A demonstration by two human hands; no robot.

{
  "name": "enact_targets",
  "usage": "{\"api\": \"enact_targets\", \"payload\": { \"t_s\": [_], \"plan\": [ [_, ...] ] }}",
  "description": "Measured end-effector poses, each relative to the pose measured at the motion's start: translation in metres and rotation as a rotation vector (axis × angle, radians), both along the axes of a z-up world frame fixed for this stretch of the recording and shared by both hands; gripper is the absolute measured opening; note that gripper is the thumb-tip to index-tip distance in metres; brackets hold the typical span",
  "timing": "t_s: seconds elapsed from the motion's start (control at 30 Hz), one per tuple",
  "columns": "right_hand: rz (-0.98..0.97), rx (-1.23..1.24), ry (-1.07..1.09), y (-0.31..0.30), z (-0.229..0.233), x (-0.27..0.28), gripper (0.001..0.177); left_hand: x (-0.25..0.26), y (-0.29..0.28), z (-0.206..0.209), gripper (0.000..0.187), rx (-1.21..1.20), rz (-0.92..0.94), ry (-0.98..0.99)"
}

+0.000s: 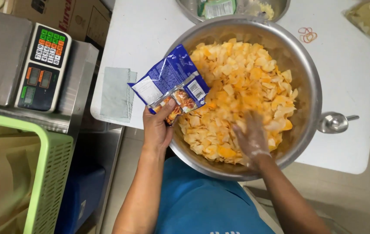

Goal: The person is seasoning a large bowl of potato chips by adding ingredients with a measuring spoon and multiple seasoning packets, then mixing them thoroughly by hand.

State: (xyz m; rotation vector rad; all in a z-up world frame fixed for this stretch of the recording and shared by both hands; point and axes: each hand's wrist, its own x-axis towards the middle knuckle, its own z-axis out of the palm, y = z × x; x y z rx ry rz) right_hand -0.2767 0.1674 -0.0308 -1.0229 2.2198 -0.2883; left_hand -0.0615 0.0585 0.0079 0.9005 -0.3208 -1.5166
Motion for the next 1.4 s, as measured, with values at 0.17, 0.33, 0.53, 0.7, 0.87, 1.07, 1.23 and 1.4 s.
{"api": "enact_targets", "payload": {
  "t_s": [0.17, 0.33, 0.53, 0.7, 0.87, 1.07, 1.23, 1.4],
  "plan": [
    [-0.278, -0.635, -0.178, -0.022, -0.045, -0.046, 0.042, -0.019, 0.012, 0.008, 0.037, -0.025, -0.08, -0.016],
    [-0.443, -0.309, -0.551, -0.004, -0.008, -0.029, 0.038, -0.034, 0.029, 0.009, 0.032, -0.018, -0.148, -0.096],
    [-0.725, -0.249, -0.832, 0.004, 0.017, 0.0, 0.026, -0.056, 0.052, 0.018, 0.043, 0.013, -0.248, -0.216],
    [0.106, -0.326, -0.002, 0.006, 0.017, -0.032, 0.023, -0.052, 0.04, 0.02, 0.036, 0.051, -0.142, -0.014],
    [0.17, -0.565, 0.21, 0.014, -0.004, -0.063, 0.018, -0.043, 0.036, 0.012, 0.036, 0.013, -0.106, 0.068],
    [-0.275, -0.464, -0.248, -0.016, 0.063, 0.012, 0.012, -0.011, 0.019, 0.013, 0.029, 0.025, -0.028, 0.149],
    [0.381, -0.468, -0.025, -0.035, -0.014, 0.031, 0.013, 0.009, 0.015, 0.014, 0.028, 0.041, -0.002, 0.138],
    [0.298, -0.392, 0.149, -0.023, -0.002, -0.024, 0.021, 0.035, 0.004, 0.004, 0.03, 0.012, 0.039, 0.148]
  ]
}}
